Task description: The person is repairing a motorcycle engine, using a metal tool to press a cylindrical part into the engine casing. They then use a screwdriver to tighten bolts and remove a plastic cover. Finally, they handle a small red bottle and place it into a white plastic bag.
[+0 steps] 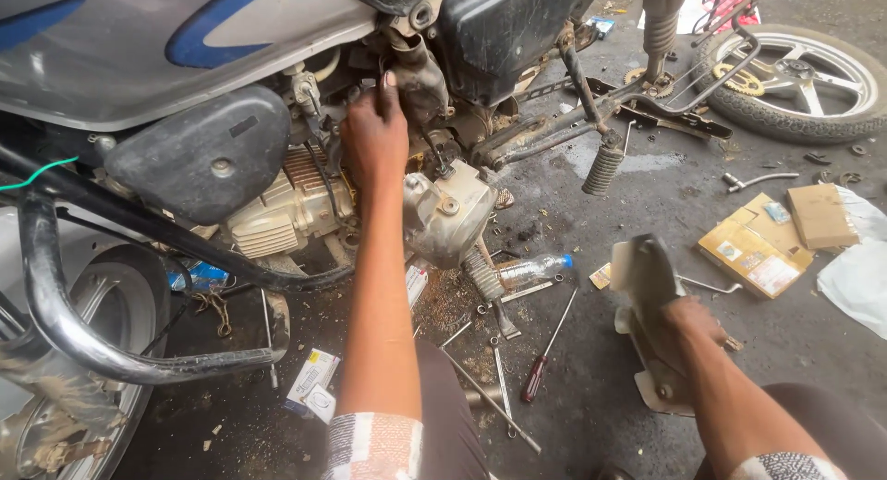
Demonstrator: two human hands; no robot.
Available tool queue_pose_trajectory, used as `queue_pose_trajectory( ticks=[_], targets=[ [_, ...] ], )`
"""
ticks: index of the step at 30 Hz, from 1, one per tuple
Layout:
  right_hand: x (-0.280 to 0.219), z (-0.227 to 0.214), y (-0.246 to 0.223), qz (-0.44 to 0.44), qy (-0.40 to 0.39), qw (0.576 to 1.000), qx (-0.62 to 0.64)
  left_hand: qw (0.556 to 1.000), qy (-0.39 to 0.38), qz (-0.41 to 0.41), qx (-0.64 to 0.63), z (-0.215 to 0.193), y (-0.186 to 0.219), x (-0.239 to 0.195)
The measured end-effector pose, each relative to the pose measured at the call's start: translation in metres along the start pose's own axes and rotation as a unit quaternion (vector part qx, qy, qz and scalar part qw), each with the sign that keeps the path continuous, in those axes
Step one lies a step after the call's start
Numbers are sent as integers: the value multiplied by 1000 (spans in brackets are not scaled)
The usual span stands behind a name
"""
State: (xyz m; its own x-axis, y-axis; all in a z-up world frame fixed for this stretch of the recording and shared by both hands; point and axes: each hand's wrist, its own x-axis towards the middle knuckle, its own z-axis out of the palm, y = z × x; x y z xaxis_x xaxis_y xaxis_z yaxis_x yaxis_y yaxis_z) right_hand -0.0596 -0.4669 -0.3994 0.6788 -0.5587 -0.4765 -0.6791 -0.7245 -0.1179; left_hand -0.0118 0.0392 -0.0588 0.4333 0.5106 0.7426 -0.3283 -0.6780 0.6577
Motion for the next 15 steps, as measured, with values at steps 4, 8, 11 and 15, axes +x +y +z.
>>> queue_pose_trajectory(
  ticks=[4, 8, 11, 15],
  targets=[
    [-24, -19, -21, 103, 52, 992, 41, 961, -260, -98, 2, -10, -22, -5],
    [-22, -16, -50, 2, 145, 985, 90, 949, -279, 115, 88, -23, -27, -8],
    [-90, -52, -133, -324, 239, 872, 280, 923, -353, 8, 151, -27, -15, 4],
    [-268, -140, -266, -484, 108, 787, 367, 901, -402, -154, 58, -22, -46, 8]
  ],
)
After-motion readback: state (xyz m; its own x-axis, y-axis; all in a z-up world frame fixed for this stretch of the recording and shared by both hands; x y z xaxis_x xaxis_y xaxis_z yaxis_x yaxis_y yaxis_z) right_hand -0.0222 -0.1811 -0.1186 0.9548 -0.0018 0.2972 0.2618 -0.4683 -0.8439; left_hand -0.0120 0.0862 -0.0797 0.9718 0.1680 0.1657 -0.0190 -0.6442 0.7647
